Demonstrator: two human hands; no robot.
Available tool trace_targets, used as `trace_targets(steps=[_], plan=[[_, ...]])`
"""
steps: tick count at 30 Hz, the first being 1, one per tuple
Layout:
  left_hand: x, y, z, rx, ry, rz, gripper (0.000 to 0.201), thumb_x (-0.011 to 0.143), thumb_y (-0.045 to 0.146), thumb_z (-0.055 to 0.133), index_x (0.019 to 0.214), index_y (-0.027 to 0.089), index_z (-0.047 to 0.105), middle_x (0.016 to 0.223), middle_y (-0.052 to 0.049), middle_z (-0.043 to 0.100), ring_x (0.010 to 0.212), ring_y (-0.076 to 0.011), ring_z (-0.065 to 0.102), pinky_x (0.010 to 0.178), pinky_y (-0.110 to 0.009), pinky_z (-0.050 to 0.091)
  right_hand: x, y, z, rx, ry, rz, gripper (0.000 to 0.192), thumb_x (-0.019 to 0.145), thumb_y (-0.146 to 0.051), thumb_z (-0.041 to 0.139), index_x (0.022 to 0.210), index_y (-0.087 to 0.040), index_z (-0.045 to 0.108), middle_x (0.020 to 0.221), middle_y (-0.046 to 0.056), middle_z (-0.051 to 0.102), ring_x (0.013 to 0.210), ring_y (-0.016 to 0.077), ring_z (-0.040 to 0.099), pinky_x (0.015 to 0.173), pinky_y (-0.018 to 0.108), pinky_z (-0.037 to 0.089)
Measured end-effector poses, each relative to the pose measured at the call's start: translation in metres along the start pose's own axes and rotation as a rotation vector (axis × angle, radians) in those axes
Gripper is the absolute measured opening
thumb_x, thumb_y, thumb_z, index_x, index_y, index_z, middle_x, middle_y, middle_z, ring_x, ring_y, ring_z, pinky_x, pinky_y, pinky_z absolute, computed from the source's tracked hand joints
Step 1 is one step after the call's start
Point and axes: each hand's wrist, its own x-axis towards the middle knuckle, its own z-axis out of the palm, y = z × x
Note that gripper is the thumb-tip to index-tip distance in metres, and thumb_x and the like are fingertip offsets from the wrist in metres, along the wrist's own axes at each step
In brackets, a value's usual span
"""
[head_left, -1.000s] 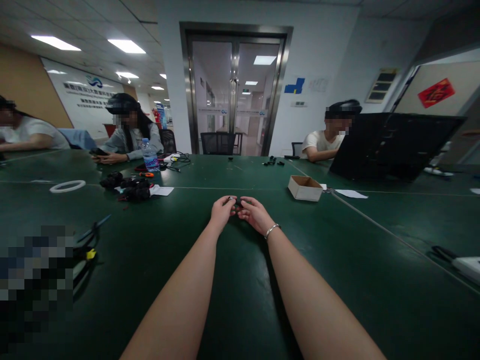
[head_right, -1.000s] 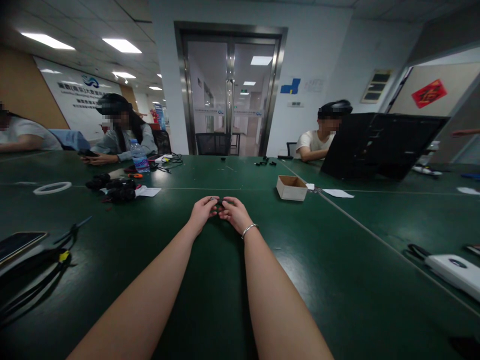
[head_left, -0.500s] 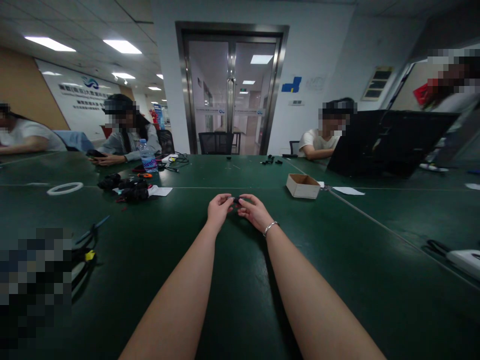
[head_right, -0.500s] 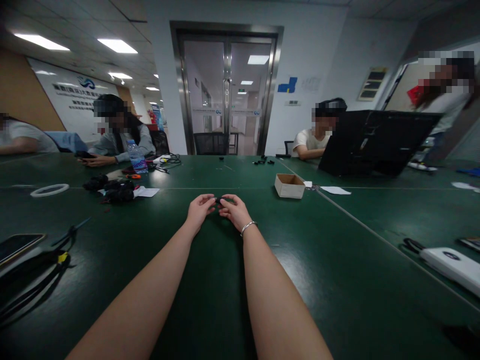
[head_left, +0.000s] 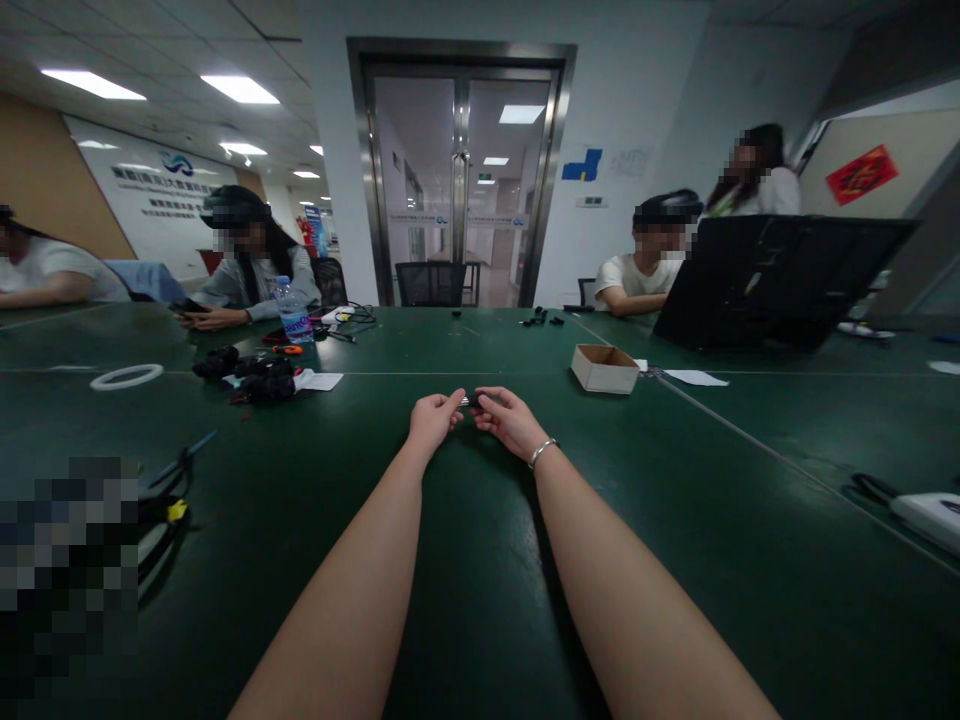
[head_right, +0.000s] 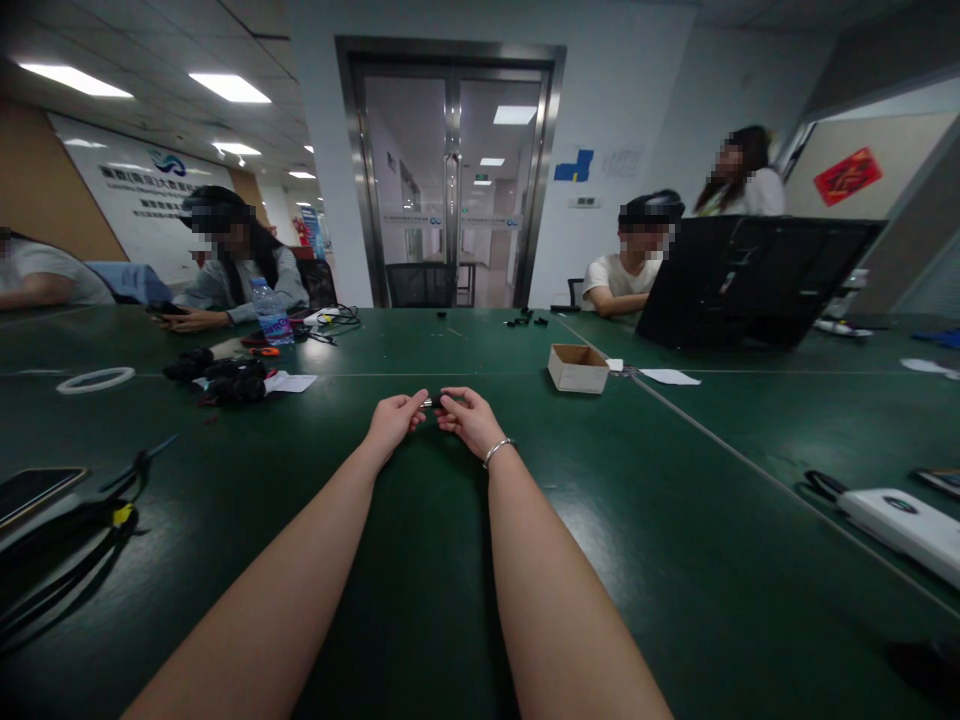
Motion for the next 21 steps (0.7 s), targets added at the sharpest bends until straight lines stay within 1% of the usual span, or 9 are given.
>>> trace_targets(steps=[6,9,12,15,17,19,21], plan=[[0.001,0.001,0.0,0.043,-0.006,0.001,0.048,0.072,0.061,0.062,0.058,0.015,0.06,0.05,-0.002,0.055,0.044,-0.0102,0.046,0.044,-0.022,0.033,-0.001,-0.002,-0.001,-0.001,-0.046,0.018,0.025,0.076,-0.019,0.077,0.096,-0.017,0.063,0.075,0.004,0.067,0.061,0.0132,0.063,0.058,0.024,0.054],[0.003,-0.001,0.001,0.051,-0.013,-0.004,0.048,0.076,0.059,0.058,0.054,0.017,0.057,0.047,-0.002,0.052,0.043,-0.0106,0.044,0.044,-0.023,0.031,-0.003,-0.004,0.0,0.005,-0.082,0.03,0.027,0.077,-0.019,0.076,0.1,-0.018,0.063,0.08,0.005,0.069,0.06,0.0125,0.063,0.058,0.024,0.054],[0.005,-0.004,0.001,0.054,-0.005,-0.004,0.049,0.076,0.06,0.057,0.053,0.017,0.056,0.046,-0.001,0.05,0.044,-0.0111,0.044,0.045,-0.023,0.031,-0.004,-0.005,0.0,0.012,-0.098,0.035,0.028,0.075,-0.019,0.077,0.1,-0.019,0.063,0.083,0.005,0.069,0.06,0.0124,0.063,0.057,0.025,0.054],[0.005,-0.006,0.001,0.047,0.02,0.018,0.047,0.075,0.061,0.059,0.058,0.016,0.057,0.05,-0.001,0.053,0.046,-0.0109,0.046,0.045,-0.022,0.032,-0.003,-0.004,0.0,0.007,-0.073,0.036,0.029,0.073,-0.017,0.079,0.097,-0.019,0.063,0.08,0.004,0.069,0.059,0.0122,0.063,0.056,0.024,0.054],[0.003,-0.004,0.002,0.02,0.017,0.029,0.043,0.074,0.057,0.062,0.062,0.016,0.058,0.054,-0.001,0.054,0.047,-0.0103,0.046,0.046,-0.022,0.034,-0.001,-0.003,0.0,0.006,-0.036,0.036,0.026,0.073,-0.018,0.08,0.094,-0.017,0.064,0.076,0.004,0.068,0.058,0.0121,0.063,0.055,0.023,0.054],[0.001,0.0,0.003,-0.043,-0.004,0.033,0.036,0.071,0.05,0.068,0.067,0.015,0.058,0.059,-0.001,0.056,0.052,-0.0104,0.05,0.048,-0.021,0.038,0.0,-0.002,0.001,0.009,0.007,0.037,0.023,0.074,-0.02,0.08,0.089,-0.016,0.064,0.07,0.004,0.067,0.057,0.0122,0.062,0.054,0.022,0.054],[-0.002,0.004,0.005,-0.115,-0.022,0.043,0.028,0.069,0.04,0.072,0.075,0.015,0.061,0.068,-0.002,0.06,0.061,-0.0116,0.055,0.052,-0.02,0.042,0.001,-0.002,0.001,0.007,0.04,0.039,0.021,0.075,-0.023,0.08,0.084,-0.015,0.063,0.066,0.004,0.066,0.055,0.0123,0.061,0.052,0.022,0.053]])
